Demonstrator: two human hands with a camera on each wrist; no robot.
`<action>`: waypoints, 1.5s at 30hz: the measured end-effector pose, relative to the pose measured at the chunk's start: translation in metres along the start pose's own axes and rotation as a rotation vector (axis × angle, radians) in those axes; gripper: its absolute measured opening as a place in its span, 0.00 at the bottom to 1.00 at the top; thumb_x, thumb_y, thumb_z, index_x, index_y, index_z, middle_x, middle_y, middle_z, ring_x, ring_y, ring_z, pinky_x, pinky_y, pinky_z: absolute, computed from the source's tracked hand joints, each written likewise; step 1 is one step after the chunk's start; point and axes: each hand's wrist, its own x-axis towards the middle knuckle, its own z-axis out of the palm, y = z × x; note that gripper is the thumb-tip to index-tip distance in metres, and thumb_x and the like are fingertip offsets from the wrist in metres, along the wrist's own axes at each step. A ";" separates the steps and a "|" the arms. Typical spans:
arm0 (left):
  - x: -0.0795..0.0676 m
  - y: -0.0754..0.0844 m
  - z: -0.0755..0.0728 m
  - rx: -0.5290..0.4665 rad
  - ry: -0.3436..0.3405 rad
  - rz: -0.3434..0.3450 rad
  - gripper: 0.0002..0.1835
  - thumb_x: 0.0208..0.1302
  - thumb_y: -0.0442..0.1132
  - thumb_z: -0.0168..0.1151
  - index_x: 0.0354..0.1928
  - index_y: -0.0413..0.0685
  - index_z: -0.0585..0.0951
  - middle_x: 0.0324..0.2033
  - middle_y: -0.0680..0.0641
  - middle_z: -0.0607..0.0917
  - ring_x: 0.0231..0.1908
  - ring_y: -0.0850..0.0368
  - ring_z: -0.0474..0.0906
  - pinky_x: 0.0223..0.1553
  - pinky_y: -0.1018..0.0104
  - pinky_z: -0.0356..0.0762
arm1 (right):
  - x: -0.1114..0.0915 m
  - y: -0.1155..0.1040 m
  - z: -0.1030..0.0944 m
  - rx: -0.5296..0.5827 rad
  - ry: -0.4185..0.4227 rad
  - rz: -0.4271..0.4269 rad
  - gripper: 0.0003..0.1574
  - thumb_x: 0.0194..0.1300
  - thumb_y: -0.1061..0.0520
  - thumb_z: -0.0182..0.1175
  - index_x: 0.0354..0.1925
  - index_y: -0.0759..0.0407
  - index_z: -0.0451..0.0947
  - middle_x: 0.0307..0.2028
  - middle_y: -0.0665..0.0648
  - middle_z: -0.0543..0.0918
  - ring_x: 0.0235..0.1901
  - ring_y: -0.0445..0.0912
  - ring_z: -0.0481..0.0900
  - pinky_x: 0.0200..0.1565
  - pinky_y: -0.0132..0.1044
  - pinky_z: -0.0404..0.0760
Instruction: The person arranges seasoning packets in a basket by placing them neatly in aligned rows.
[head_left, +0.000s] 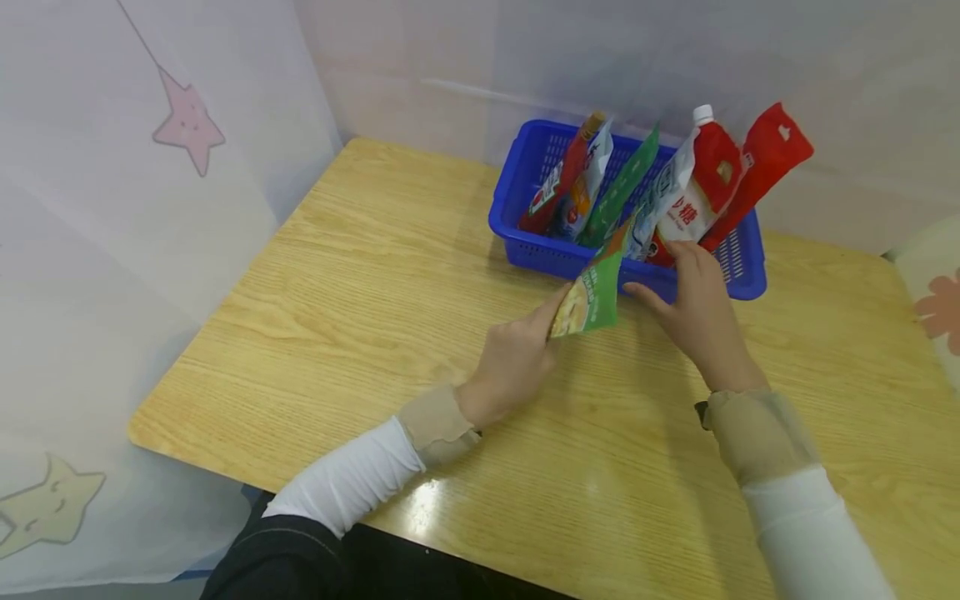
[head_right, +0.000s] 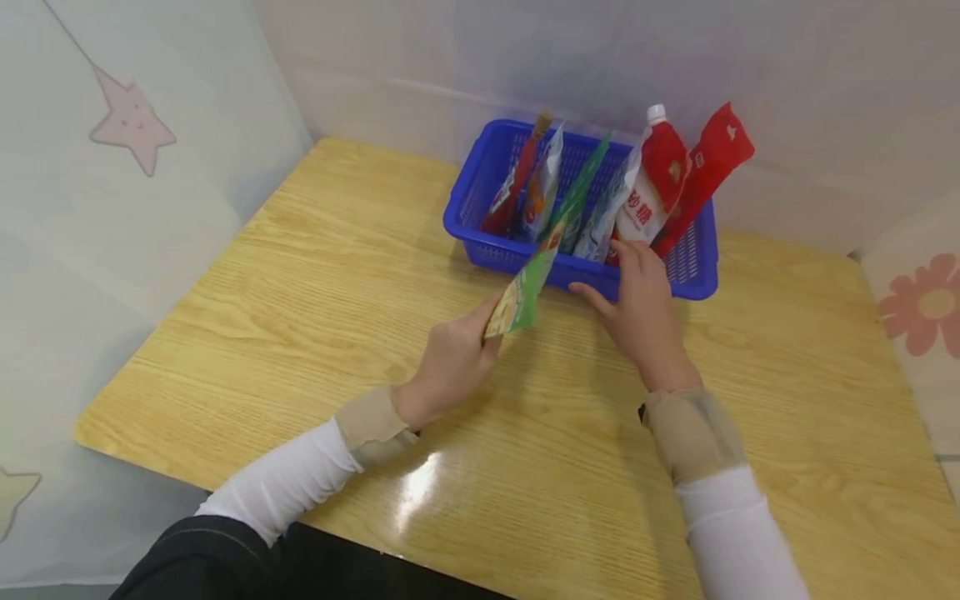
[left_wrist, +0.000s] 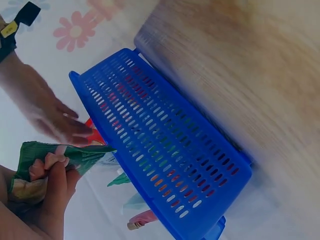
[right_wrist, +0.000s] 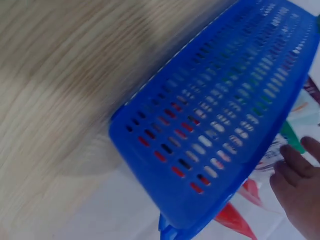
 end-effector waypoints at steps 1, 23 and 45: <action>0.001 -0.001 0.000 -0.011 0.014 0.005 0.29 0.53 0.26 0.59 0.61 0.38 0.72 0.47 0.42 0.86 0.26 0.60 0.84 0.17 0.71 0.74 | 0.004 0.003 0.001 -0.030 -0.043 0.006 0.48 0.63 0.44 0.62 0.67 0.73 0.56 0.63 0.75 0.63 0.64 0.68 0.58 0.65 0.63 0.57; 0.056 -0.041 -0.027 -0.567 0.478 -0.198 0.17 0.68 0.31 0.51 0.55 0.28 0.74 0.48 0.31 0.83 0.47 0.43 0.84 0.44 0.64 0.83 | 0.028 0.034 0.006 -0.390 -0.258 0.090 0.17 0.66 0.54 0.59 0.43 0.68 0.75 0.30 0.68 0.82 0.27 0.59 0.78 0.28 0.54 0.76; 0.136 -0.078 -0.017 -0.470 0.167 -0.626 0.16 0.73 0.37 0.42 0.60 0.43 0.66 0.53 0.37 0.81 0.47 0.48 0.83 0.41 0.57 0.82 | 0.022 0.026 0.012 -0.398 -0.102 0.057 0.16 0.64 0.52 0.62 0.37 0.65 0.74 0.25 0.67 0.81 0.21 0.58 0.75 0.21 0.50 0.72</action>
